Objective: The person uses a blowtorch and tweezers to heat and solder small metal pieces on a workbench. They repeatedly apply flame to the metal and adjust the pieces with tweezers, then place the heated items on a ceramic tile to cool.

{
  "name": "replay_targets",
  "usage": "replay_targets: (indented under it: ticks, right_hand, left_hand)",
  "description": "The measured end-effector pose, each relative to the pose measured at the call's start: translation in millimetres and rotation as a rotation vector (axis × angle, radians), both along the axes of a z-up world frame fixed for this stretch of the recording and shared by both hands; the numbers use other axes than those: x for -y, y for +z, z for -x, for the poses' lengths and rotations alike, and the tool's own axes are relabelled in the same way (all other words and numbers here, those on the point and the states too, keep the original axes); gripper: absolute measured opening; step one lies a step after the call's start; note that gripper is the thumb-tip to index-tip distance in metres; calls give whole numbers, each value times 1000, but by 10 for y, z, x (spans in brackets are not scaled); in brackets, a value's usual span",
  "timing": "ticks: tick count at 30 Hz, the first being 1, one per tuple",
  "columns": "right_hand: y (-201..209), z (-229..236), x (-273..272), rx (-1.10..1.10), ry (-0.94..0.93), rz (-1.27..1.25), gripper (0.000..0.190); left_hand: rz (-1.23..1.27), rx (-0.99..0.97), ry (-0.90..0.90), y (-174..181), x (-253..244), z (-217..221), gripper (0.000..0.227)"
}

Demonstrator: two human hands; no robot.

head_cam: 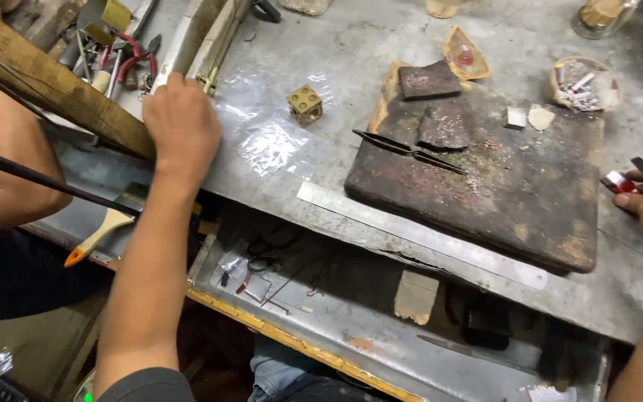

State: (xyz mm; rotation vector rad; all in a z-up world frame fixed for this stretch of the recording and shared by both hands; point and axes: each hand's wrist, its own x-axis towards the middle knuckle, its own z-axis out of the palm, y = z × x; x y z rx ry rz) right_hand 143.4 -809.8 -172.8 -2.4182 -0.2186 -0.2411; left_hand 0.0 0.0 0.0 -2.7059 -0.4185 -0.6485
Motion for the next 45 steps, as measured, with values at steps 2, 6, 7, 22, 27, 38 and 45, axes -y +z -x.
replay_targets:
  ticks: [2,6,7,22,27,38,45]
  right_hand:
    - [175,49,-105,-6,-59,82,42]
    - [1013,467,-732,59,-148,348,22]
    - [1135,527,-855,57,-158,351,22]
    - [2859,2164,-2619,-129,162,-826,53]
    - [2862,2351,-2848,-333,309,-1136,45]
    - [2506,2005,-3211,-545,175,-1079,31]
    - [2541,1719,-3485,-619,151,-1115,18]
  left_hand:
    - [-32,7,21,77,-31,16,13]
    - [353,398,-268,455,-106,93,25]
    - [358,396,-277,469,-159,70,25]
    - [786,1118,-123,886,1403,-17,26]
    - [534,1303,-174,1132,1742,-246,19]
    - [461,1112,-637,564,1485,-468,24]
    - [414,1106,-678,526,1446,-428,24]
